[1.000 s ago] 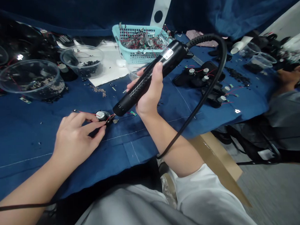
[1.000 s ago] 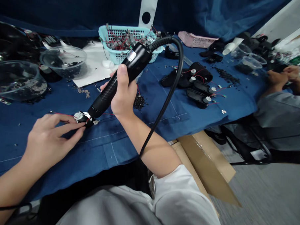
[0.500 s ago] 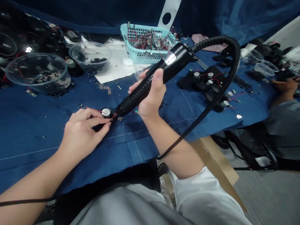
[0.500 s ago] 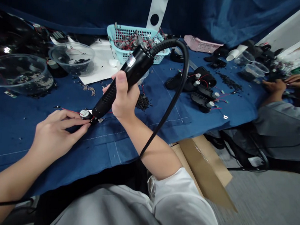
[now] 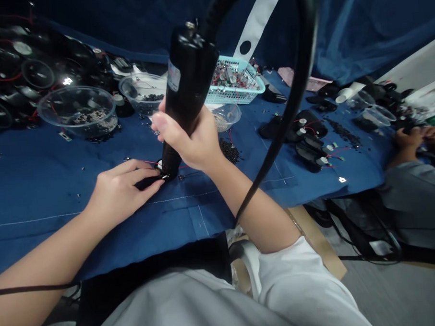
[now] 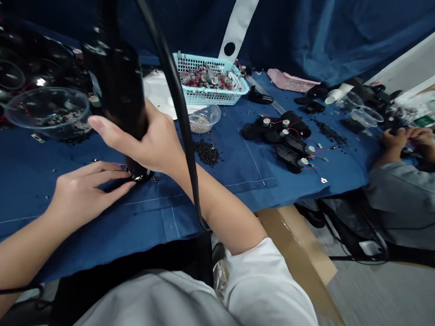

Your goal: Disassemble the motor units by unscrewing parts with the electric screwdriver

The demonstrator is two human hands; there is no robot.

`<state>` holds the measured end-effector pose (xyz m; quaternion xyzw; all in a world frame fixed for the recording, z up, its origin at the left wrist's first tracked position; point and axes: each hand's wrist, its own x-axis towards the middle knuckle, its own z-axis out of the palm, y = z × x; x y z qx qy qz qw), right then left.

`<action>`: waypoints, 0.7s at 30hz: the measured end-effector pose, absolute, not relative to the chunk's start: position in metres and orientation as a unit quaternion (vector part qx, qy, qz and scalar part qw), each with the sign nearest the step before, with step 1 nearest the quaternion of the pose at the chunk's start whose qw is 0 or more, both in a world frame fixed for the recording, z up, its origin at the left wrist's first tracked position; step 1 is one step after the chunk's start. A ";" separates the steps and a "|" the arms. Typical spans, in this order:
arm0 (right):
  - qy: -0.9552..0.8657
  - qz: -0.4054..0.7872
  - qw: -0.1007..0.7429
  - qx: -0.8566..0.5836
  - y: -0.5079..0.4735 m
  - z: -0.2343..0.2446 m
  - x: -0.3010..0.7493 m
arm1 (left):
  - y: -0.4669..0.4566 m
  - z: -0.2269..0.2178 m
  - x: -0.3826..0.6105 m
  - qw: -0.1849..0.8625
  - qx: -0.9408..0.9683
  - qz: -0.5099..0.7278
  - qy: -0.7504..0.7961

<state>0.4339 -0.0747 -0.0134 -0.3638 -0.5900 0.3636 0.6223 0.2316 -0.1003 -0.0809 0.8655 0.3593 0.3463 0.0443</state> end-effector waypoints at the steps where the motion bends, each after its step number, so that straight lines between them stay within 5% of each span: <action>1: -0.605 0.368 0.610 -0.356 -0.072 -0.014 0.435 | -0.097 -0.081 0.229 0.062 0.866 0.341 0.360; 13: -0.657 0.439 0.546 -0.279 -0.064 -0.011 0.441 | -0.070 -0.087 0.238 0.181 0.886 0.210 0.371; 21: -0.611 0.432 0.641 -0.174 -0.068 -0.014 0.446 | -0.072 -0.089 0.236 0.219 0.882 0.203 0.364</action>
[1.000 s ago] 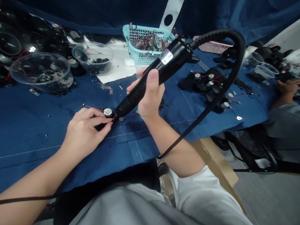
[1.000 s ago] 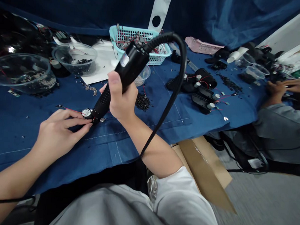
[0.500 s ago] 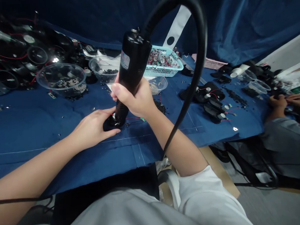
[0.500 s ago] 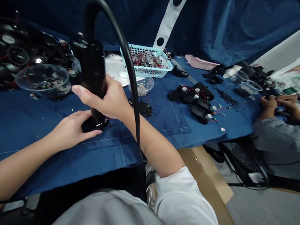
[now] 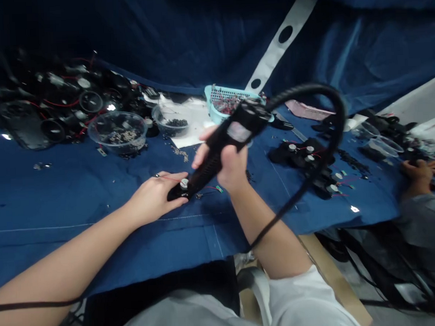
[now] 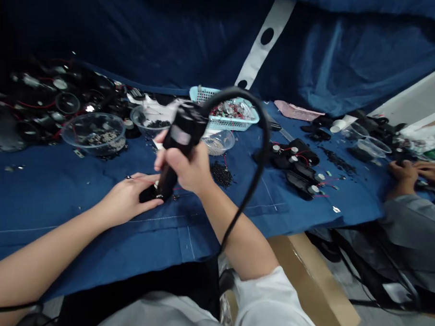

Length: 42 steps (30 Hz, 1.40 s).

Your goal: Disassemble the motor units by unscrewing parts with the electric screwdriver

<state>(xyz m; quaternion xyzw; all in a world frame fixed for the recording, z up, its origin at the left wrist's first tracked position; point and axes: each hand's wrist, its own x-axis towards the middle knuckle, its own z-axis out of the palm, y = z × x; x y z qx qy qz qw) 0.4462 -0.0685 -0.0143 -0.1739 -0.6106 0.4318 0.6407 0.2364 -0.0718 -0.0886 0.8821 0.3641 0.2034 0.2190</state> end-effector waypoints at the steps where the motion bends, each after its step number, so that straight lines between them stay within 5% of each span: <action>1: -0.592 0.407 0.673 -0.177 -0.069 -0.012 0.449 | -0.073 -0.088 0.236 0.220 0.882 0.200 0.365; 4: -0.524 0.309 0.758 -0.237 -0.067 -0.011 0.461 | -0.076 -0.083 0.232 0.221 0.884 0.187 0.367; 8: -0.507 0.224 0.761 -0.338 -0.058 -0.024 0.469 | -0.077 -0.065 0.214 0.235 0.885 0.170 0.366; 22: -0.516 0.282 0.716 -0.376 -0.054 -0.046 0.469 | -0.049 -0.034 0.141 0.180 0.694 0.341 0.608; 31: -0.480 0.297 0.733 -0.380 -0.053 -0.048 0.470 | 0.025 0.015 0.163 -0.022 0.677 0.308 0.668; 42: -0.492 0.300 0.716 -0.394 -0.049 -0.055 0.474 | 0.143 0.012 0.157 0.025 0.712 0.244 0.658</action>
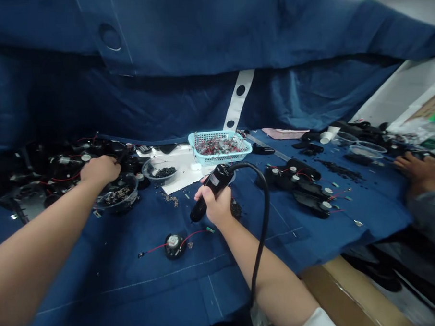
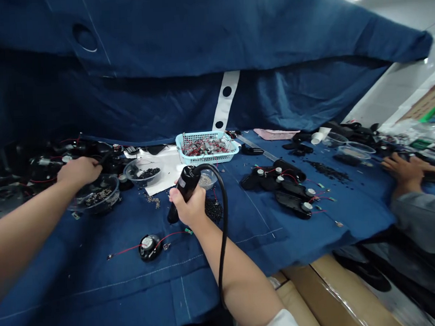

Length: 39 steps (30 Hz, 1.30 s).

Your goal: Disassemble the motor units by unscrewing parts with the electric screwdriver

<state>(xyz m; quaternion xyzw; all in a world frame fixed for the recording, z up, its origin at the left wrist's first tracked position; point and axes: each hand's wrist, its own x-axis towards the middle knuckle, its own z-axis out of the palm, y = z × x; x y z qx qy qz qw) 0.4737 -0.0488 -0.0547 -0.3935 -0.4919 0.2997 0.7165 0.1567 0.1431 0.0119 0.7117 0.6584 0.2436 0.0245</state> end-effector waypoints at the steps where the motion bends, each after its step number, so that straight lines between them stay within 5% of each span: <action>1: -0.490 0.301 0.717 -0.394 -0.049 -0.055 0.474 | 0.142 0.013 0.157 0.018 0.705 0.257 0.661; 7: -0.466 0.313 0.727 -0.395 -0.049 -0.053 0.475 | 0.087 0.027 0.148 -0.035 0.665 0.351 0.658; 13: -0.432 0.317 0.754 -0.381 -0.054 -0.040 0.475 | -0.031 -0.019 0.135 -0.110 0.740 0.343 0.568; 20: -0.412 0.384 0.745 -0.358 -0.065 -0.029 0.465 | -0.073 -0.057 0.136 0.014 0.901 0.130 0.413; 30: -0.412 0.400 0.731 -0.368 -0.064 -0.035 0.457 | -0.073 -0.057 0.167 0.148 0.914 0.208 0.315; 39: -0.418 0.402 0.736 -0.349 -0.062 -0.034 0.458 | -0.069 -0.057 0.189 0.128 0.932 0.213 0.265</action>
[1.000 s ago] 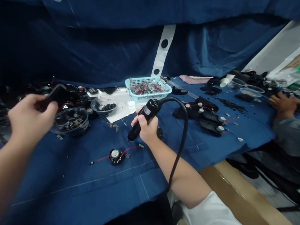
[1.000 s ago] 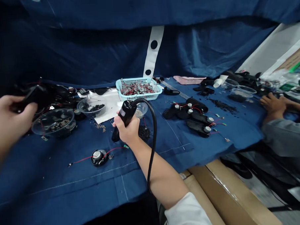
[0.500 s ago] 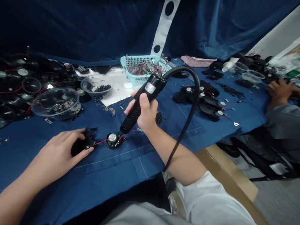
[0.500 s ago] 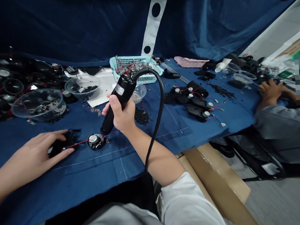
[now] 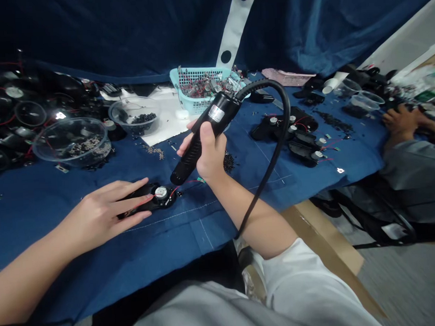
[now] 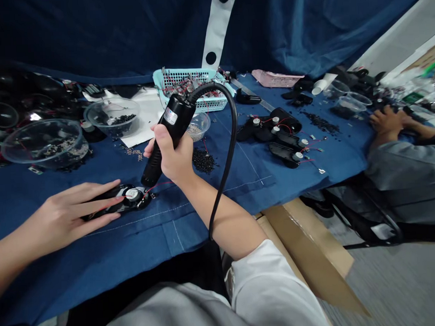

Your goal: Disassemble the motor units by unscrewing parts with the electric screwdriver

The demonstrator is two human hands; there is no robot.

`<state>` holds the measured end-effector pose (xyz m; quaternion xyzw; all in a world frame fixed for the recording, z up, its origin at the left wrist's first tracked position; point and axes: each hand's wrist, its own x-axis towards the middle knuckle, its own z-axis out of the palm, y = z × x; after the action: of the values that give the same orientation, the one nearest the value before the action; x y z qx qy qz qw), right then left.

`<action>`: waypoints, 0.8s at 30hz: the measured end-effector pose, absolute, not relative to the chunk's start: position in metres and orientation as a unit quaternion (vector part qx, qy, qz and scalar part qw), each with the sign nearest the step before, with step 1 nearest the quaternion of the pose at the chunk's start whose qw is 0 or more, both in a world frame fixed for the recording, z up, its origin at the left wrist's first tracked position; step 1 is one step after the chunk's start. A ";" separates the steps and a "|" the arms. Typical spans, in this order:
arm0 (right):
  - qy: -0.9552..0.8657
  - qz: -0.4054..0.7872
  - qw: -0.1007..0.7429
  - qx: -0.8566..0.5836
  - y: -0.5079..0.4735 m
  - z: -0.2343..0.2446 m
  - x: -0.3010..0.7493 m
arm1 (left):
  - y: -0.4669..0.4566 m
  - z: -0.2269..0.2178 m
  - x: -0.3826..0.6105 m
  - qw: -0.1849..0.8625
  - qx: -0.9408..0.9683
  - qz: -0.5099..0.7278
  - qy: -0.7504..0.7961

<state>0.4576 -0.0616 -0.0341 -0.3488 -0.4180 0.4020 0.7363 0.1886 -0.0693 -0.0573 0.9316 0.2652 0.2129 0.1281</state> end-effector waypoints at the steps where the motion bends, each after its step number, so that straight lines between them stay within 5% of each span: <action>1: -0.418 0.401 0.737 -0.349 -0.062 -0.034 0.458 | -0.069 -0.057 0.191 0.129 0.932 0.211 0.266; 24: -0.429 0.398 0.740 -0.331 -0.066 -0.035 0.455 | -0.091 -0.045 0.196 0.031 0.940 0.201 0.276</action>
<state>0.4550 -0.0655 -0.0348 -0.3312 -0.4294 0.3979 0.7400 0.1960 -0.0912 -0.0449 0.9395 0.2759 0.2006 0.0308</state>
